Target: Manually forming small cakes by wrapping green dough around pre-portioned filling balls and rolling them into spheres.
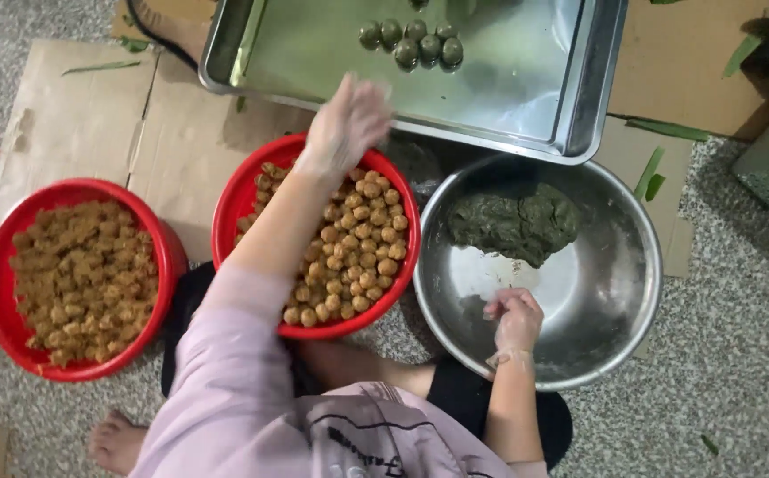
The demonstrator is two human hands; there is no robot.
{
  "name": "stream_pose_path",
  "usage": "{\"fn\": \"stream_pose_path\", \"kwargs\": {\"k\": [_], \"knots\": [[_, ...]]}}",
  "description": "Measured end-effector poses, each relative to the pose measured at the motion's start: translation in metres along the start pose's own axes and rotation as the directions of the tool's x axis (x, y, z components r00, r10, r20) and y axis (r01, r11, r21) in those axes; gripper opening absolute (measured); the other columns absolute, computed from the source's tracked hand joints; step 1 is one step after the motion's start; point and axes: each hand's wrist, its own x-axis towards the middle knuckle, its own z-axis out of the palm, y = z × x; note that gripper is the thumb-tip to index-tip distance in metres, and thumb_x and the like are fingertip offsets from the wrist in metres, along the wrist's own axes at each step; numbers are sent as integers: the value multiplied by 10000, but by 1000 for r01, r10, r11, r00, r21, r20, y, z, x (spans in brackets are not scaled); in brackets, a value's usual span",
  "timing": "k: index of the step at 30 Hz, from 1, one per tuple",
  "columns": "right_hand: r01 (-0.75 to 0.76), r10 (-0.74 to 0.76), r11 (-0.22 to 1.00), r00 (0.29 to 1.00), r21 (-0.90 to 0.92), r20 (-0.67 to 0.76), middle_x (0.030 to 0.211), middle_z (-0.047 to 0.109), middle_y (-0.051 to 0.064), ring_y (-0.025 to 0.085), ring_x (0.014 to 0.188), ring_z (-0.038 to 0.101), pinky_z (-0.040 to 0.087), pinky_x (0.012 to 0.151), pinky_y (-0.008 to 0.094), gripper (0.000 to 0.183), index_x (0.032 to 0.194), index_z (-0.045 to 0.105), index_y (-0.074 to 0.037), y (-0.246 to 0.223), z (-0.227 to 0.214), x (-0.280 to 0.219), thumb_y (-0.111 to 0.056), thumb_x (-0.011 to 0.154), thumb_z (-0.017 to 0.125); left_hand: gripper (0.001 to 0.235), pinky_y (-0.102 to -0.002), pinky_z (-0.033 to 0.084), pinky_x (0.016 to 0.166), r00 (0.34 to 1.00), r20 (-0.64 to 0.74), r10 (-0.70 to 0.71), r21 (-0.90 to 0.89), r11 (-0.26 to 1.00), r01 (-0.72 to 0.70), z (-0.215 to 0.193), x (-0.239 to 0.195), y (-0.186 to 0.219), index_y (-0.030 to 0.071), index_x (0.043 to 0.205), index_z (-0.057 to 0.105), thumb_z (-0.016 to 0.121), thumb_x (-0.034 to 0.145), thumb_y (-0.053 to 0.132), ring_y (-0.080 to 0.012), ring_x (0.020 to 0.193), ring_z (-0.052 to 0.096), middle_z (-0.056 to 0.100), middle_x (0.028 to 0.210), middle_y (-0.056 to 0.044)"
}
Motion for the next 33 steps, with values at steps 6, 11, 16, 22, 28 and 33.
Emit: {"fn": "stream_pose_path", "kwargs": {"k": [6,11,16,22,28,33], "knots": [[-108,108,938,994,-328,-21,555,553,84,184,375,561,451,365,273,319,854,690,-57,-19,32,-21,-208,1024,466,461,-453,570,927,976,-208,-68,307,942,131,-48,-166,-46,15,1326,610,513,1026,351,-291,1026,679,667,1198,-174],[-70,81,992,992,-102,98,691,672,122,195,485,626,500,435,267,206,954,686,-71,-5,24,-10,-232,1013,572,265,-319,639,573,954,-119,-274,622,729,287,-47,-240,-124,5,1079,748,567,1036,193,-231,635,721,723,789,-182],[62,-62,998,960,8,272,1013,722,174,224,751,733,592,591,280,306,1219,603,-39,4,17,-13,-237,998,525,271,-364,652,730,958,56,-280,855,509,99,15,-249,-187,132,1191,743,698,953,254,-240,885,765,758,997,-147],[28,-181,961,816,276,548,1271,677,235,322,1088,713,591,932,412,959,1435,527,-75,0,18,-34,-712,752,747,342,-302,633,761,966,252,55,868,430,-250,61,-232,-209,66,1268,662,678,949,189,-196,903,753,748,1010,-121],[33,-124,986,803,164,583,1323,640,253,331,1185,652,545,1008,511,1057,1486,488,-66,17,15,-23,-809,754,658,301,-367,566,842,750,616,239,774,-11,-633,56,-229,-216,82,1255,654,630,982,206,-288,990,692,685,1058,-143],[40,-108,991,798,128,593,1287,668,217,296,1188,649,527,1053,519,980,1477,513,-50,15,11,-29,-761,821,670,198,-307,491,638,556,761,334,636,-551,-540,44,-206,-234,243,957,623,520,1008,404,-171,691,625,578,774,52]]}}
